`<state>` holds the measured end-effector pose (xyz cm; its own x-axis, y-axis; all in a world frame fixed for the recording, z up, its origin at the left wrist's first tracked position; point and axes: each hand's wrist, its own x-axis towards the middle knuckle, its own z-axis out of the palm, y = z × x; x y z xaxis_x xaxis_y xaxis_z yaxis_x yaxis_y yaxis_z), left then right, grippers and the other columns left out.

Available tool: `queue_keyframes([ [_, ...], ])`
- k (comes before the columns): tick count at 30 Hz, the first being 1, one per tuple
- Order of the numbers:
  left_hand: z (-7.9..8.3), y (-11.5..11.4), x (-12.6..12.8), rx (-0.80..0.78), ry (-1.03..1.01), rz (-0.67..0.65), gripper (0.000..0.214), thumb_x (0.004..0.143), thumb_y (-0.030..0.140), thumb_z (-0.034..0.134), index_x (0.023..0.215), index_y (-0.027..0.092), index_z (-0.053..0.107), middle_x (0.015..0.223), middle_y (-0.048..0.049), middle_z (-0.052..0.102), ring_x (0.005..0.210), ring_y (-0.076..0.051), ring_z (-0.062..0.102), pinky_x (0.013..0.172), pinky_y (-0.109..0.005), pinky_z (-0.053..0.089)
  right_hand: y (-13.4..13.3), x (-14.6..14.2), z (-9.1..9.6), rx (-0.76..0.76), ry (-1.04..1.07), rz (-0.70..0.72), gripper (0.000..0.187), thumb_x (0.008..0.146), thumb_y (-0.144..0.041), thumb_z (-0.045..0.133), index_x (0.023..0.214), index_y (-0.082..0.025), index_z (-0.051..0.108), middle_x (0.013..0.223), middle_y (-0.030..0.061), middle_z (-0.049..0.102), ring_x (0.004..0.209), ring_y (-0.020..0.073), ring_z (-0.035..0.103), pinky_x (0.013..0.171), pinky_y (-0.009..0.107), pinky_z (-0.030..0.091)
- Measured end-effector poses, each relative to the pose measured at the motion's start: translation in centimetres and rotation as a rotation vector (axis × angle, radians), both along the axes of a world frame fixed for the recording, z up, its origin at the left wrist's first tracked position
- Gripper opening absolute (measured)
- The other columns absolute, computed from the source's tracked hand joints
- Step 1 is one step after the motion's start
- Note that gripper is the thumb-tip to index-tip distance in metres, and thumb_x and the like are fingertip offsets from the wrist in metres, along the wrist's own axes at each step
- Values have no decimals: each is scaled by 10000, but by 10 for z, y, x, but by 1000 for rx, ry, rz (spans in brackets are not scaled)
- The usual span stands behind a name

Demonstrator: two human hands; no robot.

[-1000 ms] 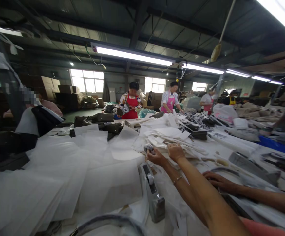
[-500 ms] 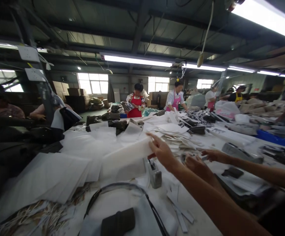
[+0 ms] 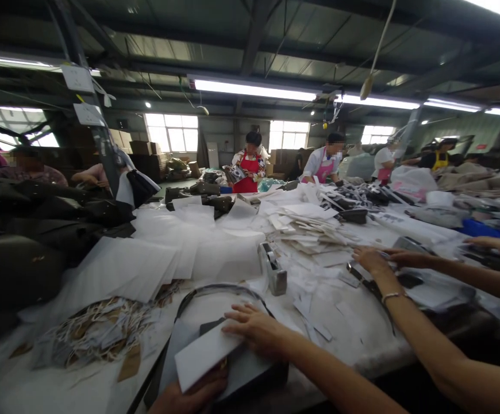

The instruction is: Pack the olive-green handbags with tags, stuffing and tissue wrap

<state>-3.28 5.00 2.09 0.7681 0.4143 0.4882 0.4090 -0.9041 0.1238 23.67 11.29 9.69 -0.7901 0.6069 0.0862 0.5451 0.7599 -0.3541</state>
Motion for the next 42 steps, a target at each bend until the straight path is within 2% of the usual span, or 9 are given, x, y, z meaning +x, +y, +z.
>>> queue_keyframes([
  [4,19,-18,1,-151,38,67,569,825,76,527,1370,239,536,1410,-24,589,1285,-186,566,1092,-296,451,4,-7,10,-87,-99,107,607,943,-442,607,1504,-348,395,1581,96,356,1428,339,352,1164,556,254],
  [9,20,-19,2,-250,15,46,476,904,128,486,1370,210,540,1396,-50,602,1317,-186,535,1105,-340,455,17,-13,18,32,-179,76,482,1003,-419,517,1469,-307,469,1359,139,574,1250,312,526,1075,510,382],
  [14,18,-19,1,-282,13,18,499,908,138,489,1401,211,514,1425,-50,576,1359,-184,486,1133,-347,425,-3,-13,29,87,-5,-48,495,993,-447,529,1468,-323,468,1320,124,519,1194,269,536,1064,446,409],
  [19,19,-26,0,-287,133,215,483,916,214,533,1391,300,543,1249,-34,697,1040,-208,699,889,-306,578,-43,-19,-1,142,-82,-52,507,967,-447,573,1455,-340,483,1395,146,465,1242,314,483,1061,494,386],
  [23,19,-28,1,-282,176,231,471,900,223,566,1360,321,579,1085,-37,752,865,-215,729,754,-300,594,-52,-23,-20,183,-142,-79,503,979,-453,549,1463,-346,466,1504,133,402,1299,326,419,1086,512,333],
  [29,12,-26,0,-242,152,217,519,911,212,555,1419,315,517,1148,-42,737,894,-202,727,752,-279,588,-42,-23,-17,218,-177,-21,468,981,-445,546,1439,-365,496,1512,99,428,1308,324,410,1130,538,250],
  [34,11,-25,0,-240,159,190,527,916,206,555,1428,315,495,1180,-26,727,921,-210,728,755,-299,602,-46,-22,-29,166,-159,-70,522,992,-450,524,1485,-302,440,1576,102,353,1417,329,313,1166,539,222],
  [38,18,-30,5,-215,142,153,475,908,151,532,1375,239,542,1203,-50,716,951,-211,725,785,-313,609,-52,-21,-40,127,-129,-96,561,1007,-492,469,1514,-265,390,1601,85,316,1466,333,243,1187,547,201],
  [42,34,-45,21,-144,-41,231,350,917,119,511,1247,178,614,1143,-72,732,973,-191,715,871,-309,592,-54,-20,-45,121,-100,-110,545,1015,-493,448,1512,-274,391,1603,75,313,1468,334,245,1188,565,193],
])
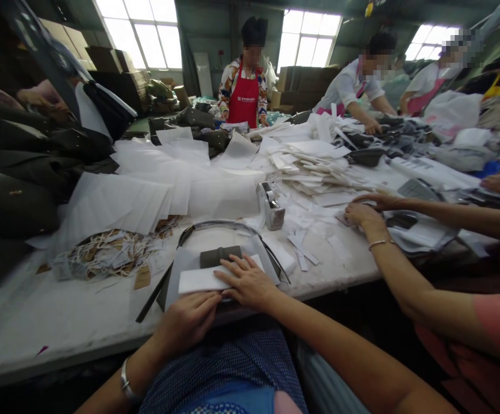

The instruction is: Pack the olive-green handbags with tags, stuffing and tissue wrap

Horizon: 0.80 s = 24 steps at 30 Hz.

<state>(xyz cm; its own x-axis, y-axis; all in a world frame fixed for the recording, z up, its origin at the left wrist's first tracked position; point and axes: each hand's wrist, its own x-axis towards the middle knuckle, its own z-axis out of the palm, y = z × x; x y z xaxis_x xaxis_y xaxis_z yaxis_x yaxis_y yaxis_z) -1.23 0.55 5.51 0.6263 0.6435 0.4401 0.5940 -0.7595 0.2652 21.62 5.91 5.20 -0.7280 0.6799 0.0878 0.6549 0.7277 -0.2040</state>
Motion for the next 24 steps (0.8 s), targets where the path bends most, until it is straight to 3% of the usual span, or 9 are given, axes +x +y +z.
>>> queue_keyframes([
  [2,7,-5,11,55,-129,75,363,938,129,504,1287,183,585,1199,-82,709,1072,-186,686,943,-305,565,0,0,-1,3,15,-6,525,1021,-469,443,1507,-275,398,1602,73,315,1468,330,249,1188,571,192],
  [5,6,-4,27,-1,-217,219,482,971,225,511,1447,211,434,1442,-111,544,1312,-221,539,1063,-372,500,0,-1,-2,4,43,-9,542,1013,-441,468,1512,-248,385,1594,80,332,1468,325,253,1188,574,201],
  [9,-23,2,37,-16,-88,303,667,967,372,542,1549,217,255,1553,-153,395,1409,-287,420,1089,-465,474,-1,-1,1,23,116,-1,537,987,-411,531,1468,-186,452,1559,111,392,1453,314,300,1192,561,222],
  [12,-43,2,36,26,6,282,710,949,405,565,1556,219,248,1571,-146,366,1432,-304,379,1120,-489,437,-16,6,5,74,294,-17,359,1003,-305,507,1333,-194,596,1461,87,528,1418,271,376,1198,504,262],
  [14,-47,1,34,50,56,280,691,952,398,560,1553,226,265,1584,-139,344,1434,-302,377,1125,-483,432,-37,16,5,97,475,-120,300,1009,-224,469,1246,-227,654,1354,65,620,1345,236,472,1160,452,353],
  [18,-45,1,34,83,144,286,642,950,303,566,1536,224,316,1600,-139,310,1450,-297,347,1143,-468,412,-83,41,-7,49,762,-544,238,997,-271,483,1091,-245,700,1125,82,710,1131,256,625,1020,430,489],
  [21,-44,1,35,102,162,297,645,938,239,574,1532,218,325,1597,-143,314,1447,-297,354,1149,-482,401,-101,49,-20,-236,848,-822,257,970,-392,500,1047,-222,676,1039,105,724,983,287,688,899,439,552],
  [24,-46,1,35,120,169,310,634,935,225,576,1525,218,342,1592,-143,325,1441,-299,365,1148,-494,400,-100,48,-22,-508,889,-878,318,932,-438,508,1096,-196,634,995,112,735,871,288,721,793,419,585],
])
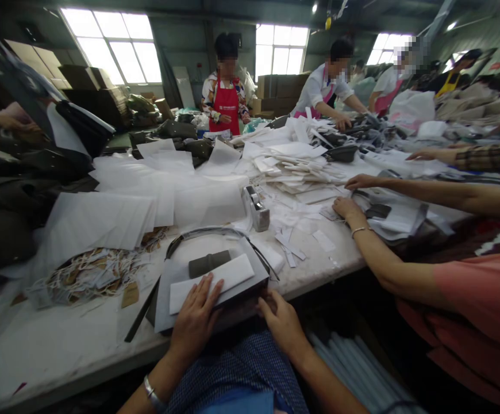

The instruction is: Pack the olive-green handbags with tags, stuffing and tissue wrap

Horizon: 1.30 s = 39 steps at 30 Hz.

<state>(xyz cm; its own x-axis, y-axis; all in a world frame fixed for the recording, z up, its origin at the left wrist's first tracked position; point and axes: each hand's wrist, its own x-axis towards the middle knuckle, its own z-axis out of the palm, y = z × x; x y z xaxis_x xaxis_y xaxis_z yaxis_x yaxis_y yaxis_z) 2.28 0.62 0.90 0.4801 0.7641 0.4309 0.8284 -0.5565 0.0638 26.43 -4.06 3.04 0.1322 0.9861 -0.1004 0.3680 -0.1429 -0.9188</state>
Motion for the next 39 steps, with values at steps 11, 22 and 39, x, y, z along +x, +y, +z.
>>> queue_keyframes([
  [11,-10,4,-2,64,-38,-21,665,963,239,533,1562,254,246,1596,-134,316,1421,-306,398,1125,-498,429,14,-2,8,-169,545,-77,233,731,-325,717,905,-193,634,967,90,722,1007,298,705,924,454,548],
  [22,-2,10,-7,76,-150,-11,691,985,260,492,1582,288,145,1551,-136,404,1338,-326,501,1058,-517,482,26,-55,25,-199,906,-180,199,621,-140,638,816,-175,645,845,31,723,940,223,688,938,372,513],
  [39,-4,10,-9,43,-73,38,751,951,245,524,1586,237,124,1597,-152,310,1410,-330,408,1099,-502,442,33,-74,29,-129,863,-4,372,694,-183,661,1063,-187,616,936,21,722,987,245,677,938,398,513],
])
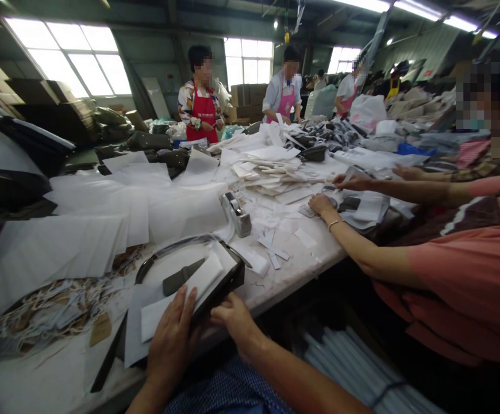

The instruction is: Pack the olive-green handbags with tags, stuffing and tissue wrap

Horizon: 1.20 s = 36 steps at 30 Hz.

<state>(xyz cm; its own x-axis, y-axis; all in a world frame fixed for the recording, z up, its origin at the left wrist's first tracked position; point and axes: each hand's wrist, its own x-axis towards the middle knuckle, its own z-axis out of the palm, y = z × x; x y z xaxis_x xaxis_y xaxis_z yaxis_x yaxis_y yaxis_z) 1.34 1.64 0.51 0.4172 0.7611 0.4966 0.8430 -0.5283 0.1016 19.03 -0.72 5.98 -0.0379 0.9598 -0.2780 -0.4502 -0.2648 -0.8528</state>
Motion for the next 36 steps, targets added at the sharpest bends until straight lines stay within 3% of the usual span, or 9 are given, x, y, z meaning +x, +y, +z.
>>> queue_keyframes([
  [5,-5,1,1,43,63,-34,712,974,207,454,1589,245,96,1596,-159,309,1388,-335,439,1078,-508,461,-2,15,-21,-24,-110,81,344,730,-357,745,1003,-179,635,897,33,720,913,242,705,860,379,537],
  [8,-1,0,1,-6,41,-65,723,975,181,443,1587,280,71,1616,-152,260,1411,-359,398,1084,-547,442,-12,47,-37,32,-268,154,413,787,-529,685,980,-164,671,850,53,731,789,226,719,773,366,555],
  [11,6,-1,2,-71,-4,-104,737,972,199,473,1583,304,75,1635,-131,208,1435,-382,345,1119,-588,388,-40,112,-55,16,-556,95,479,897,-575,514,1040,-152,689,850,63,743,742,198,720,727,327,561],
  [13,10,-1,3,-103,-34,-118,741,966,229,501,1581,312,95,1643,-115,185,1440,-393,327,1133,-602,363,-70,167,-66,-157,-952,-41,446,950,-502,428,1063,-159,690,843,48,746,740,178,718,717,290,551],
  [18,16,-5,6,-204,-24,-87,749,958,245,517,1582,293,106,1658,-105,124,1465,-402,252,1161,-591,315,-161,270,-98,-542,-1310,-126,271,937,-290,494,963,-135,716,927,114,742,910,245,692,829,339,503],
  [22,19,-7,6,-221,-13,-90,761,954,233,523,1582,294,98,1662,-99,107,1471,-398,238,1175,-574,298,-197,271,-135,-691,-1445,65,180,930,-277,608,979,-134,706,1057,114,708,1028,260,648,911,400,491],
  [28,21,-7,8,-192,13,-74,760,966,225,511,1583,292,72,1659,-109,117,1474,-389,240,1171,-568,308,-178,231,-191,-837,-1524,308,307,965,-345,623,1210,-162,608,1256,98,603,1111,254,605,949,482,517],
  [32,21,-7,9,-169,38,-70,768,969,223,516,1585,279,60,1650,-138,141,1469,-389,257,1166,-564,319,-158,235,-203,-942,-1484,330,347,960,-346,631,1245,-153,586,1253,108,597,1069,248,622,900,454,548],
  [36,21,-7,8,-154,47,-79,775,966,208,521,1586,266,60,1648,-150,143,1475,-380,247,1173,-554,317,-150,253,-194,-947,-1422,256,324,965,-347,625,1226,-159,595,1229,97,609,1039,235,632,878,439,558],
])
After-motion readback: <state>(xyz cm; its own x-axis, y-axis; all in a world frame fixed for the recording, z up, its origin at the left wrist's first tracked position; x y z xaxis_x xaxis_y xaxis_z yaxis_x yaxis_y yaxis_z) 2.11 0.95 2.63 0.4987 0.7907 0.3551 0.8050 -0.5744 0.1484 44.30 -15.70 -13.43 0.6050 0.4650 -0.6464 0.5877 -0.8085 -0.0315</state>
